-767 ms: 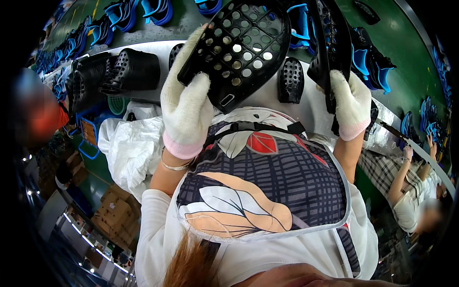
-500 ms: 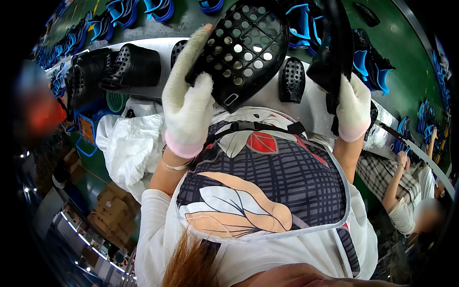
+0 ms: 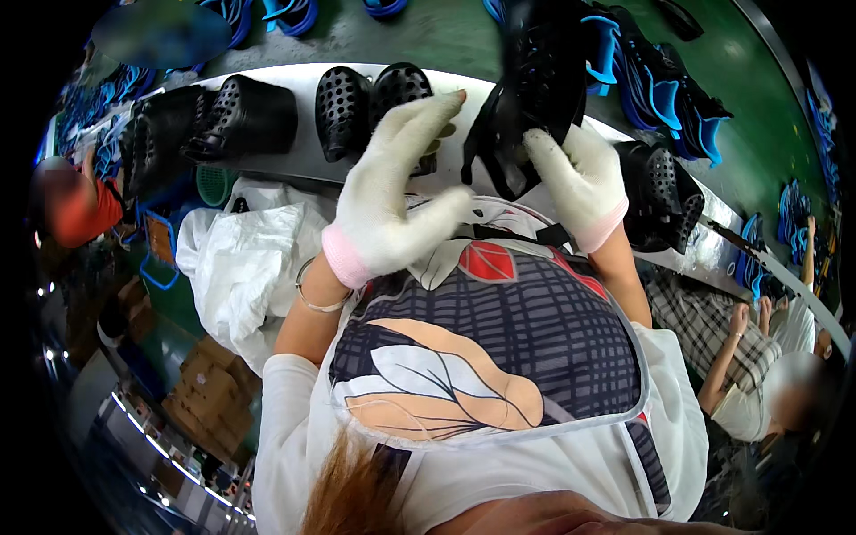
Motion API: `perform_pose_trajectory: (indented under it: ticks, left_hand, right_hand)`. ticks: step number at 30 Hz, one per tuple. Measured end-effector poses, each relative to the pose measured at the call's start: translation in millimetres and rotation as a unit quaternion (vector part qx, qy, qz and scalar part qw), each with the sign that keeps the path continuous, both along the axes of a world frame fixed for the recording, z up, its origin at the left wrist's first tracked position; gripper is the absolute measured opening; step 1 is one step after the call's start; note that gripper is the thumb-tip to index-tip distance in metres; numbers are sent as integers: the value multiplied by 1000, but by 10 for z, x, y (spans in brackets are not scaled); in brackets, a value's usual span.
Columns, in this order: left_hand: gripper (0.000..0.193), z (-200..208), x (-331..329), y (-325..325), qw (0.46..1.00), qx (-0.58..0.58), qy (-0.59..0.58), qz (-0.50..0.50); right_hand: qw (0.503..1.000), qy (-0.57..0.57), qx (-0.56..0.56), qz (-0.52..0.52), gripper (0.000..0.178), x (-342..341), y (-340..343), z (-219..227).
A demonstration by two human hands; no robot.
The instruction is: The person reaches into a large bag to retrieve black plastic shoe lasts and places them onto a work table, then takes blue and black shoe uppers from a conveyor belt and stretches them over the lasts.
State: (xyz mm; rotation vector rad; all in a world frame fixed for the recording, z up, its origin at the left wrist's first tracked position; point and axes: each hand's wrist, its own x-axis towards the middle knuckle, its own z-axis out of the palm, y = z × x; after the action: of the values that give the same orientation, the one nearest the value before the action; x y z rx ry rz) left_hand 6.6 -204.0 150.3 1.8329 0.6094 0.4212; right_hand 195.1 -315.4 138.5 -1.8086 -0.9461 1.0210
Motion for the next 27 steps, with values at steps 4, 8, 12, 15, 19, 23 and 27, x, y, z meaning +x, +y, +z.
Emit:
perform_pose_trajectory:
  ticks: [4,8,12,15,19,23,27]
  left_hand:
    - [56,103,18,-79,993,115,20,27]
    - [22,-32,-70,-129,988,45,-15,146]
    - [12,-165,-378,21,970,39,-44,235]
    - [20,-77,-716,274,936,-118,-61,325]
    - [29,-132,-1233,665,878,-257,-167,367]
    - [13,-219,-1418,612,834,512,187,84]
    - [20,-221,-1152,402,991,132,30,-4]
  right_hand:
    - [969,-244,39,13,20,-224,71,-139]
    - [974,-207,77,45,21,-386,90,-100]
    - [978,-158,21,137,25,-506,153,-19]
    - [971,-175,2,161,24,-527,189,-126]
    - [970,-192,-28,149,25,-551,263,-122]
    - [984,-138,40,101,45,-724,510,-20]
    - [980,-163,59,99,37,-1010,859,92]
